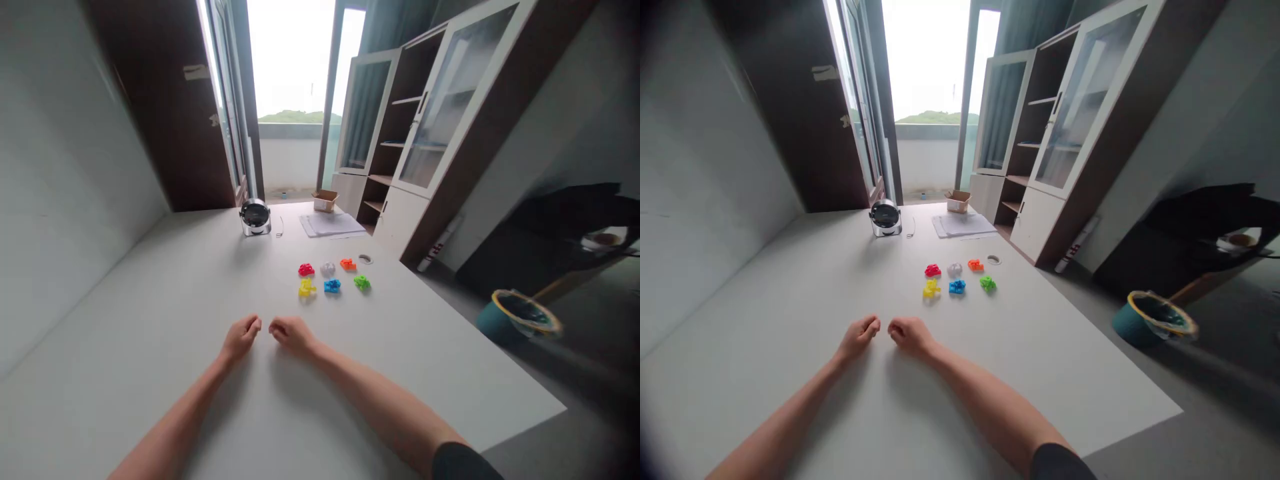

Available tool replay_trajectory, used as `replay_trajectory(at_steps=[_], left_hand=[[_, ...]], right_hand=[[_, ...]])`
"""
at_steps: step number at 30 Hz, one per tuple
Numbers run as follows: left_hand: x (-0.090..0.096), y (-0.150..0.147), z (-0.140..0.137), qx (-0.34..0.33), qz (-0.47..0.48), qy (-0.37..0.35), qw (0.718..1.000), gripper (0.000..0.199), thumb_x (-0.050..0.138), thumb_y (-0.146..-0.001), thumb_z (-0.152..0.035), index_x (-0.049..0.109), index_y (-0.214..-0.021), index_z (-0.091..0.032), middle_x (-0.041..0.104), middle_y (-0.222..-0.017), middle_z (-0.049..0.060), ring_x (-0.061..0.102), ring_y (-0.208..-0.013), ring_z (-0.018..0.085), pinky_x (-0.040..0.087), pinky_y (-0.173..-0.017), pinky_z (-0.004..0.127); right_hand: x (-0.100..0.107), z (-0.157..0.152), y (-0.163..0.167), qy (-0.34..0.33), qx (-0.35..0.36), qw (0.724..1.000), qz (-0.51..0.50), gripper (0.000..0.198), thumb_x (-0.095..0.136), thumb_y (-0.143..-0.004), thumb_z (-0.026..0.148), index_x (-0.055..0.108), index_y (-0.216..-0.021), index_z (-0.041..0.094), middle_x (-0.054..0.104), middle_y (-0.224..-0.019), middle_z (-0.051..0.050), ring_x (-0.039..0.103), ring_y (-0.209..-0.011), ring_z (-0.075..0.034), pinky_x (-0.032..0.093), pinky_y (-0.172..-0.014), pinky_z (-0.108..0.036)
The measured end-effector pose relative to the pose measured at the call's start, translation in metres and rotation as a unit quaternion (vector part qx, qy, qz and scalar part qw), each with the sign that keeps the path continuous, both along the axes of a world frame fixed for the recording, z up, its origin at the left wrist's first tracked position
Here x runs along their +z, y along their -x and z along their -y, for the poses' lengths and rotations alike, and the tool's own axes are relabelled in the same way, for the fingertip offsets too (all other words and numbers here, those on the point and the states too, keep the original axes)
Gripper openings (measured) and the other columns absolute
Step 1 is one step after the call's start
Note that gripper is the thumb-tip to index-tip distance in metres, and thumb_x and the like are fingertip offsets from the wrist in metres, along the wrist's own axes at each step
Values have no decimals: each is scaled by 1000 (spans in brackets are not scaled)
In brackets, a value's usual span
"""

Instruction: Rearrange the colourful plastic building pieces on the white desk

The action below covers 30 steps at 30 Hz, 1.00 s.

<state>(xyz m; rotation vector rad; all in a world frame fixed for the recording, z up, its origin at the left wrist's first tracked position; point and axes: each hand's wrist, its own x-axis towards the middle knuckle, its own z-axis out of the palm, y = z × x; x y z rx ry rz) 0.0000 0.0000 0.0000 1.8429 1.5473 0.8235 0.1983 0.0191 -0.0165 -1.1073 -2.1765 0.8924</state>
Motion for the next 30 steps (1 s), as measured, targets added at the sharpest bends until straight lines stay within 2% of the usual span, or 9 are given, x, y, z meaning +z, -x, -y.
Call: replay_trajectory(at_steps=[2,4,6,8,14,19,23,26,30], left_hand=[[-16,-2,-20,-22,-62,-19,998,39,36,-93,-46,43,-65,-19,44,-59,-2,42,-59,14,31,-60,26],[-27,0,-19,-48,-108,-37,992,38,34,-96,-42,46,-67,-19,50,-63,-1,45,-62,14,31,-61,26],[-31,1,-8,-94,-147,-72,982,34,38,-96,-37,51,-71,-19,56,-68,0,50,-68,15,34,-69,27],[-30,0,1,-126,-171,-94,973,27,44,-95,-34,54,-73,-20,60,-74,1,53,-74,16,35,-74,28],[-20,-2,1,-122,-161,-70,977,27,45,-95,-32,58,-75,-20,61,-74,1,54,-72,15,36,-70,26],[-19,-2,2,-123,-170,-73,975,27,45,-94,-33,58,-75,-20,61,-73,1,53,-72,16,36,-70,27],[-20,-2,2,-121,-166,-64,977,28,43,-95,-35,58,-76,-20,61,-74,1,53,-71,17,36,-68,27],[-21,-3,-1,-110,-162,-67,978,27,43,-95,-35,58,-79,-21,62,-77,1,54,-72,17,36,-67,27],[-19,-12,-14,-101,-176,-81,976,17,49,-92,-33,61,-87,-22,62,-80,2,56,-76,18,40,-71,28]], right_hand=[[-9,1,-2,-12,-11,999,-30,14,55,-82,14,68,-80,19,63,-70,2,49,-61,-10,36,-62,-21],[-15,8,-8,-16,27,998,-50,15,54,-80,11,67,-80,19,63,-70,3,51,-63,-10,37,-64,-20],[-18,16,-13,-35,28,998,-48,13,57,-77,10,65,-78,20,62,-68,3,52,-65,-11,37,-65,-21],[-17,19,-15,-42,44,997,-44,14,56,-77,8,64,-73,19,62,-68,2,52,-66,-11,37,-67,-21],[-10,12,-14,-14,54,998,-42,15,54,-83,11,67,-80,19,67,-77,0,56,-71,-12,39,-70,-22],[-12,15,-14,-6,42,999,-30,16,55,-86,13,70,-83,19,67,-74,1,54,-66,-11,40,-68,-21],[-7,11,-18,-27,31,999,-34,16,55,-90,19,70,-85,19,66,-76,1,54,-67,-11,41,-68,-22],[5,-10,-31,-56,-28,997,-44,17,54,-93,25,69,-87,19,67,-82,-2,56,-72,-14,43,-71,-25],[20,-58,-72,-152,-198,968,-33,25,47,-96,30,68,-87,18,65,-88,-7,57,-86,-20,44,-84,-32]])
